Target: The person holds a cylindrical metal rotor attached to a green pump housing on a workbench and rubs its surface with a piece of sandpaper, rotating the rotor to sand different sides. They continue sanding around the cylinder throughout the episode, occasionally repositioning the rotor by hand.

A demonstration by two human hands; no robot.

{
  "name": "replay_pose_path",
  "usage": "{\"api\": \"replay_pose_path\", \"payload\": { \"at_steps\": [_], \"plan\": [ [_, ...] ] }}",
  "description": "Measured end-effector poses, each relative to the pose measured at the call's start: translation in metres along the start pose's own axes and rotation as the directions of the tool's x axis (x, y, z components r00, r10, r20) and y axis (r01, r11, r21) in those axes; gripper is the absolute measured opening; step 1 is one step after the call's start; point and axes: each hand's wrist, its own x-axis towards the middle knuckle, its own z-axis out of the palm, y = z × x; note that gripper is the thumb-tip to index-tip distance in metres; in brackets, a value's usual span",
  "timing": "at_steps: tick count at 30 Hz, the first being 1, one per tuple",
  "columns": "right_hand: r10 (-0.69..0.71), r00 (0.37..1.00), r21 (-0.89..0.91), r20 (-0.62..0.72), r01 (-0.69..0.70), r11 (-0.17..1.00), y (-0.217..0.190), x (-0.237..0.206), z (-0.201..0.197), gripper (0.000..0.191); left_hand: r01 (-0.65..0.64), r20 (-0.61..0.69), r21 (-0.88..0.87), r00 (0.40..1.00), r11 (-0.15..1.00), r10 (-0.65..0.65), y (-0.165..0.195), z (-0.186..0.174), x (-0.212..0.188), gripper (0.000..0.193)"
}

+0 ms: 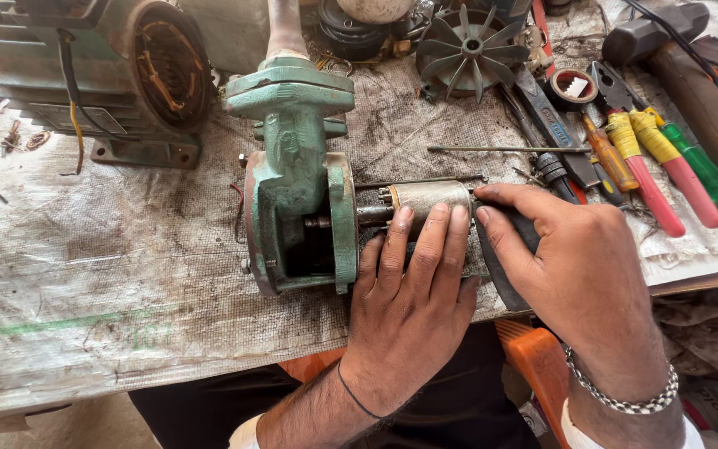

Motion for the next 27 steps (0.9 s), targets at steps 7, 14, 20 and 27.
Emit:
{"api": "replay_pose_path", "payload": {
  "at_steps": [7,14,20,27],
  "plan": [
    [-0.01,0.995,0.004,-0.098,0.011,1.0,-0.02,0.012,0.005,0.022,0.018,0.035,0.023,0.999,1.0,-0.019,0.001,-0.002,0.002,0.063],
    [0.076,0.997,0.02,0.023,-0.077,0.997,-0.014,0.012,-0.003,0.024,-0.012,-0.003,0.071,1.0,0.997,0.012,0.001,-0.003,0.002,0.058],
    [-0.046,0.993,0.045,-0.111,0.051,0.998,-0.008,0.01,0.004,0.022,0.003,0.003,0.064,1.0,0.998,-0.003,0.003,-0.004,0.002,0.066],
    [0.093,0.994,0.015,0.057,-0.094,0.995,-0.019,0.015,-0.006,0.025,0.002,0.031,0.058,1.0,0.998,-0.003,0.001,-0.005,0.005,0.064]
  ]
}}
